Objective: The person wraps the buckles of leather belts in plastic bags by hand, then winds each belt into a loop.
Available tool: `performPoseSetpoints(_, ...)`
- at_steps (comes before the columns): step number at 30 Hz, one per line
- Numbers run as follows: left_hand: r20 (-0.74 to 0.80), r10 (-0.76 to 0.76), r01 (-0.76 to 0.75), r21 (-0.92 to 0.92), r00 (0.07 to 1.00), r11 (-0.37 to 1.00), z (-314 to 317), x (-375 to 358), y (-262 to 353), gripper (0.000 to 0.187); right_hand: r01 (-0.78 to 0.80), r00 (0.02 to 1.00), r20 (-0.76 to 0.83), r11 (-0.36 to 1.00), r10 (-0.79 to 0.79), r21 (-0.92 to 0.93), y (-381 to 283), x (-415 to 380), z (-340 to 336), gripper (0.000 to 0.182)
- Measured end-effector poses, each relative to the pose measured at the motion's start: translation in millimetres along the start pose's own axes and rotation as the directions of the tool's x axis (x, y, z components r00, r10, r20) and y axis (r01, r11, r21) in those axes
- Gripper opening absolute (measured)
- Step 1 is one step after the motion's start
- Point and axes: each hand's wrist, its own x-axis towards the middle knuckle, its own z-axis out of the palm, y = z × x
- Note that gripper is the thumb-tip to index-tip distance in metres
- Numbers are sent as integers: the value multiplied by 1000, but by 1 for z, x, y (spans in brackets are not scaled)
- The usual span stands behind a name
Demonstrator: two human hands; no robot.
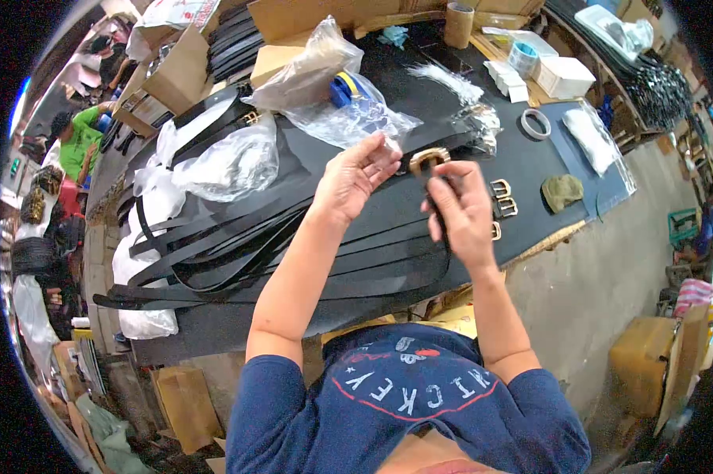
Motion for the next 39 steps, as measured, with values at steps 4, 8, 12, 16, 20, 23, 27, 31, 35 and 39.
performPoseSetpoints(4, 6, -11, 11, -4, 1000, 1000, 5, -7, 2, 18, 54, 998, 27, 982, -49, -182, 2, 2, 16, 18)
performPoseSetpoints(8, 7, 49, -49, 17, 999, 999, 7, -15, 9, 17, 105, 992, -36, 948, -121, -301, 1, 4, 23, 14)
performPoseSetpoints(12, 4, 50, -50, 14, 999, 999, 2, -15, 12, 18, 90, 994, -33, 936, -107, -339, 5, 2, 27, 13)
performPoseSetpoints(16, -10, 43, -44, -17, 999, 999, 5, -17, 14, 18, 136, 985, -46, 912, -167, -386, 11, 5, 26, 11)
performPoseSetpoints(20, 0, 35, -35, -33, 999, 999, 3, -15, 14, 19, 96, 990, -53, 912, -127, -400, 8, 5, 28, 10)
performPoseSetpoints(23, 12, 31, -31, -15, 999, 999, 1, -14, 13, 19, 71, 993, -52, 902, -102, -426, 7, 5, 29, 10)
performPoseSetpoints(27, 33, 57, -57, 17, 998, 998, 2, -16, 9, 20, 104, 992, -17, 882, -126, -459, 16, 8, 26, 16)
performPoseSetpoints(31, 49, 89, -95, 121, 995, 988, 8, -22, 8, 19, 112, 992, -9, 894, -128, -433, 16, 8, 27, 44)
performPoseSetpoints(35, 104, 188, -214, 383, 977, 899, 10, -26, 5, 17, 53, 999, 15, 945, -50, -322, -1, 13, 27, 64)
performPoseSetpoints(39, 204, 195, -274, 505, 959, 818, 16, -26, 3, 14, 23, 998, 70, 964, -5, -265, 0, 20, 17, 67)
